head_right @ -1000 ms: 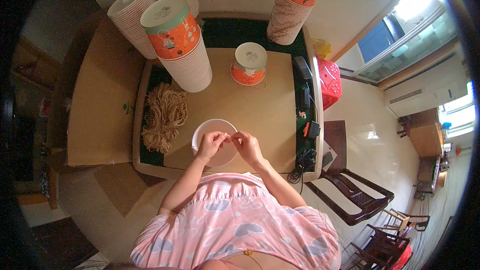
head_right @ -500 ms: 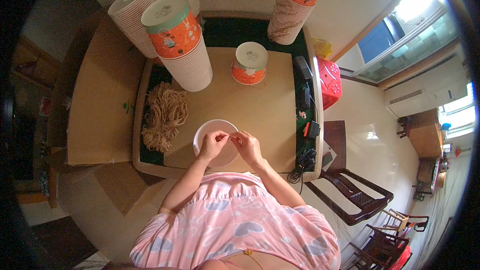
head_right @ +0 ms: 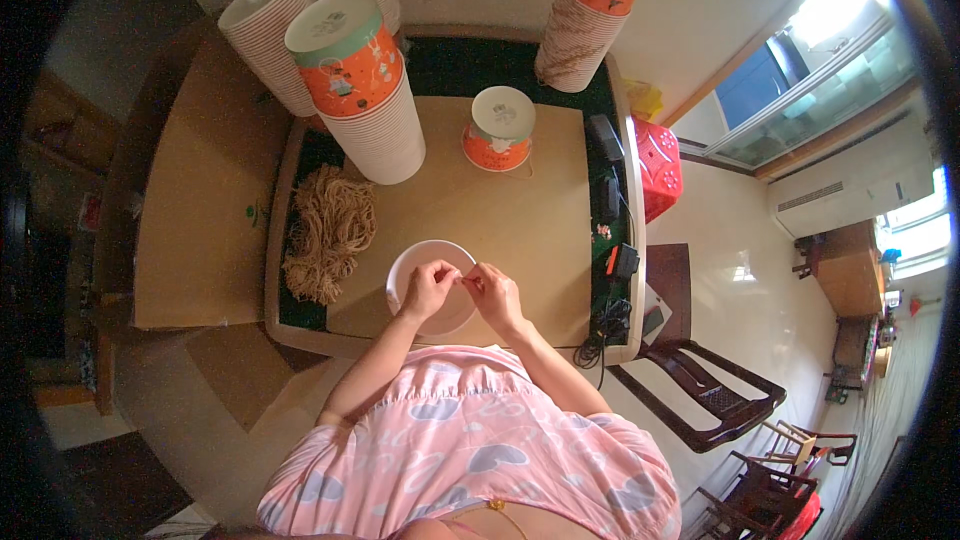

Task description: Attaching thin strings to paper cups for assembly or packaging.

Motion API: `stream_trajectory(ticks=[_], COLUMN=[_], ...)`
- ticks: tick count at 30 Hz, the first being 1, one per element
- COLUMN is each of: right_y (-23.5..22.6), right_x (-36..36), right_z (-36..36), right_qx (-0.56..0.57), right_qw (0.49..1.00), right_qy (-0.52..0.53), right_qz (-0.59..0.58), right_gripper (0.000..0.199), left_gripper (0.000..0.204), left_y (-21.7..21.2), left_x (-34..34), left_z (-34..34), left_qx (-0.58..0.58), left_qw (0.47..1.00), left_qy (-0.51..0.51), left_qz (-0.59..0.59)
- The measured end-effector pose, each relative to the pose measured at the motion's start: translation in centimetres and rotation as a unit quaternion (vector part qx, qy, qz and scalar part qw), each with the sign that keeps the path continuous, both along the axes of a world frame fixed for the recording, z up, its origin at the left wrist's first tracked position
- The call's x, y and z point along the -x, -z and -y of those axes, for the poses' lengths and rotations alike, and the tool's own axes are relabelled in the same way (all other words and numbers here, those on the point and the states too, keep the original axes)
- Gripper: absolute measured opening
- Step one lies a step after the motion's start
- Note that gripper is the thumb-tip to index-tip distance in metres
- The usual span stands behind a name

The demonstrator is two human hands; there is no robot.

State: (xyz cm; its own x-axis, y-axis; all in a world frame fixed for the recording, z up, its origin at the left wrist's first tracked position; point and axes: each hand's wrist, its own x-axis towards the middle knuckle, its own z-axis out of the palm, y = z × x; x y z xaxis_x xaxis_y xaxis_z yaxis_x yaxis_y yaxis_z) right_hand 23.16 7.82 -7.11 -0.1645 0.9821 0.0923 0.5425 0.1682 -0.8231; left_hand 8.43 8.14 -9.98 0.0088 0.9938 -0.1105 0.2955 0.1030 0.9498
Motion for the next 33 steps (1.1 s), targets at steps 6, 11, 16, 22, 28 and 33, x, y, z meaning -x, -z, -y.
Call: stream_trajectory(ticks=[6, 11, 16, 22, 28, 33], right_y=[-0.2, 0.2, 0.7, 0.9, -0.2, -0.9], right_x=[0.0, -0.1, 0.1, 0.1, -0.2, -0.8], right_z=[-0.1, -0.8, -0.7, -0.5, -0.2, -0.1], right_qx=[-0.017, -0.018, -0.028, -0.013, 0.008, 0.022], right_qw=[1.000, 0.999, 0.999, 1.000, 0.999, 1.000], right_qy=[-0.010, -0.002, 0.000, -0.008, -0.010, 0.015], right_qz=[0.007, -0.040, -0.032, -0.013, -0.036, -0.014], right_gripper=[0.011, 0.010, 0.010, 0.007, 0.007, 0.008], left_gripper=[0.013, 0.017, 0.013, 0.005, 0.008, 0.010], left_y=[1.7, -0.6, -0.6, 0.5, 0.0, -3.4], left_x=[-0.4, 0.6, 1.1, 0.9, 0.9, 1.4], left_z=[0.3, -0.3, -0.9, -0.7, 0.0, 1.2], left_qx=[0.093, 0.258, 0.148, 0.048, 0.058, 0.078], left_qw=[0.969, 0.894, 0.956, 0.994, 0.989, 0.991], left_qy=[-0.043, -0.037, 0.002, 0.030, 0.014, 0.082], left_qz=[0.227, 0.364, 0.253, 0.095, 0.133, 0.068])
